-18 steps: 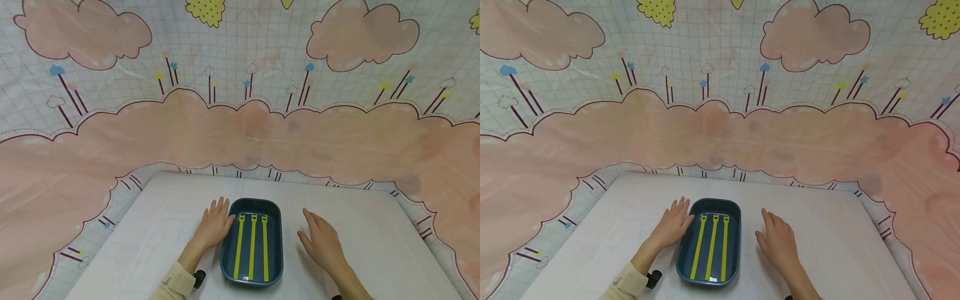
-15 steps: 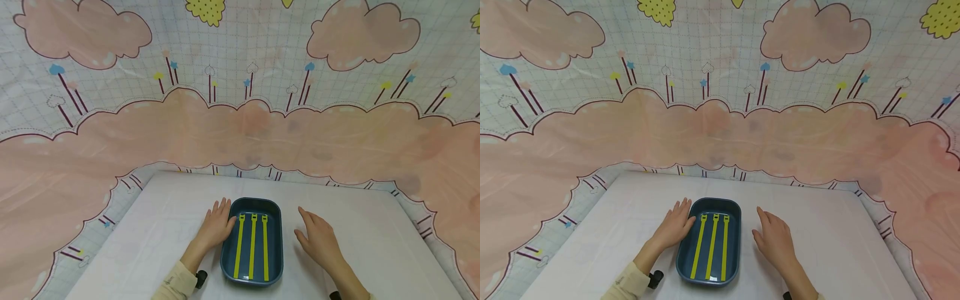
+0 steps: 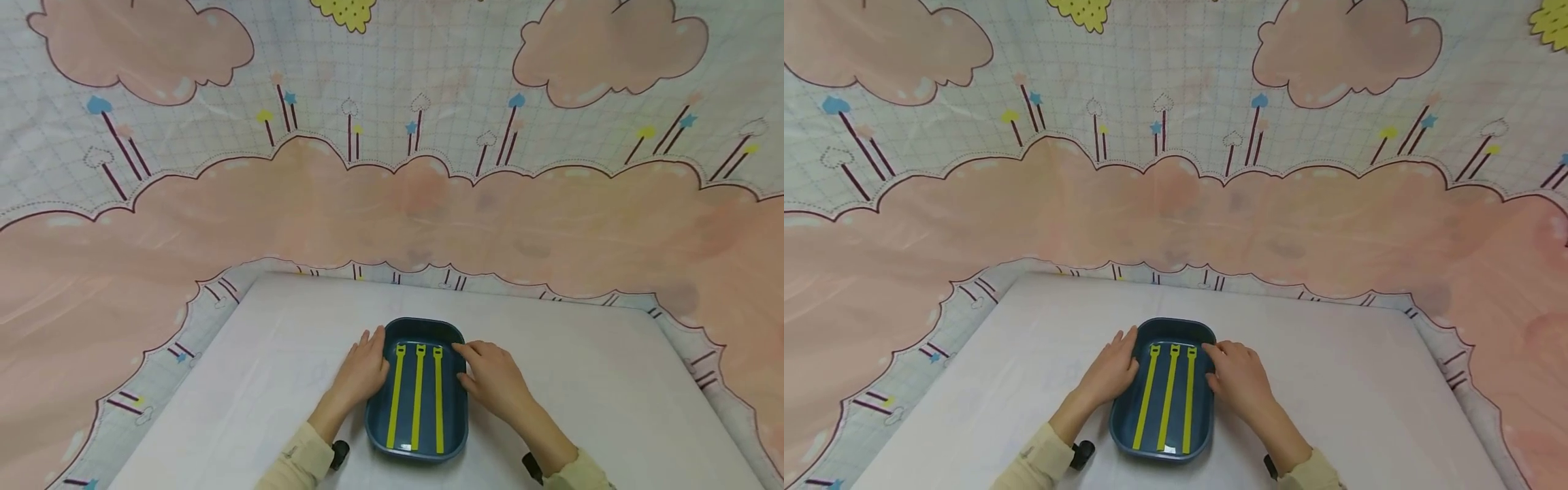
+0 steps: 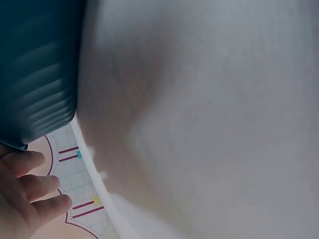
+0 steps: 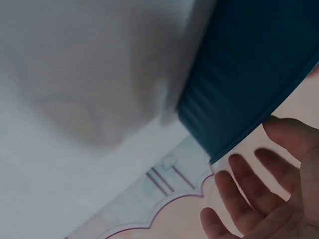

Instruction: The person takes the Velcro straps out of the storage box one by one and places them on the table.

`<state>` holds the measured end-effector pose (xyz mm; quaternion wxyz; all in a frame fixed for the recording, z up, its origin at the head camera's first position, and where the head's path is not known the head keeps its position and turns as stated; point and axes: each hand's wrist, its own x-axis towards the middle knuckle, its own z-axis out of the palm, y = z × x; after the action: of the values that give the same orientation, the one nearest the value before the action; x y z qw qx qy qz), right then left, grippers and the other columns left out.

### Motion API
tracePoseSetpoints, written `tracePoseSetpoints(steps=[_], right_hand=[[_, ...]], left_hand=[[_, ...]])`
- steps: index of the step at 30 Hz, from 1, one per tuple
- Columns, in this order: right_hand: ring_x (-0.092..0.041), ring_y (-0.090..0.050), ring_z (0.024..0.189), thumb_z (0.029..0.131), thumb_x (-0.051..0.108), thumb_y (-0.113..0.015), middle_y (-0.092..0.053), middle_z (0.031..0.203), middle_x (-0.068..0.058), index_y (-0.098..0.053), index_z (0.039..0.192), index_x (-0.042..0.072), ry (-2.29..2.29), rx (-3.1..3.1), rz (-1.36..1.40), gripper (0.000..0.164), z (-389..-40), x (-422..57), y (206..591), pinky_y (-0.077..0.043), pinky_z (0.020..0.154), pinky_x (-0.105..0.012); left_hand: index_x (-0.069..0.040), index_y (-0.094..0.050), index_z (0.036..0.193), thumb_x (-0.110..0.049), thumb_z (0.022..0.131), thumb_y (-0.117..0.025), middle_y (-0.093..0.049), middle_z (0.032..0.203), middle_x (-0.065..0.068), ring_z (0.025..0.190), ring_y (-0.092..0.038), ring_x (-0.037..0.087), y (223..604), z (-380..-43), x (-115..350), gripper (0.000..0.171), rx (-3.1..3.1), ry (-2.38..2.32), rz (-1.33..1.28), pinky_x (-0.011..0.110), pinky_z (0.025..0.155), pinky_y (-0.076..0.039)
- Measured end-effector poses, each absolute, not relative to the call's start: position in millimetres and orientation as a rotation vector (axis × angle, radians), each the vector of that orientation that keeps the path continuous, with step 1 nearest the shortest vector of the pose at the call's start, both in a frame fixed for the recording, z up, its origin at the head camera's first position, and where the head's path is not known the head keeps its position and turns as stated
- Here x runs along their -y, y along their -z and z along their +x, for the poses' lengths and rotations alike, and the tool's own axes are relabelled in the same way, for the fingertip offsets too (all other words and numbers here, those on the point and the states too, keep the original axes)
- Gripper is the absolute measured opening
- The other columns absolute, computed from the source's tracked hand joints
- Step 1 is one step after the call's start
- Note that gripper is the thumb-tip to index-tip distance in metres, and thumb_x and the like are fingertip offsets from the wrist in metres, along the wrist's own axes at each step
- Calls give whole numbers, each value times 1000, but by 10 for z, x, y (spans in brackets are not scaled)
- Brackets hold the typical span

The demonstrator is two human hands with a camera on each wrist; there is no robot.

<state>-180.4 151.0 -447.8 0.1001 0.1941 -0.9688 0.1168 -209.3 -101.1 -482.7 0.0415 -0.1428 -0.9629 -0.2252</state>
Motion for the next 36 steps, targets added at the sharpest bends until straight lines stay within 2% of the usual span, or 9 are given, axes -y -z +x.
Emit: tracePoseSetpoints(steps=[8,12,19,27,36], right_hand=[[-23,-59,97,80,15,-80,-66,98,-2,-75,108,18,-101,2920,847,29,-1996,-1289,4426,-41,100,-52],[-22,-57,95,83,15,-76,-66,96,-1,-77,102,22,158,2903,973,21,-2106,-1197,4426,-43,98,-50],[-21,-58,100,86,24,-75,-68,103,2,-76,105,29,537,2821,1190,19,-2168,-1099,4528,-44,97,-45],[-19,-57,93,85,27,-76,-70,99,4,-76,106,31,567,2753,1295,21,-2181,-1045,4573,-46,93,-42],[-15,-56,85,86,28,-74,-70,95,7,-77,95,30,591,2669,1394,9,-2228,-1000,4593,-47,84,-37]], left_hand=[[9,-37,145,-12,95,-52,-43,147,23,138,-35,44,4812,-2102,984,56,2955,657,-429,60,108,-31],[9,-36,145,-12,95,-53,-43,147,23,138,-34,44,4810,-2104,981,56,2957,647,-435,60,108,-31],[8,-36,145,-13,96,-52,-43,148,22,138,-34,44,4815,-2093,975,57,2973,599,-454,59,107,-31],[8,-35,146,-13,96,-52,-41,149,22,139,-32,44,4801,-2093,993,57,2978,579,-454,59,108,-31],[7,-34,147,-14,97,-51,-39,150,21,140,-31,44,4799,-2092,1018,57,2994,574,-448,59,109,-30]])
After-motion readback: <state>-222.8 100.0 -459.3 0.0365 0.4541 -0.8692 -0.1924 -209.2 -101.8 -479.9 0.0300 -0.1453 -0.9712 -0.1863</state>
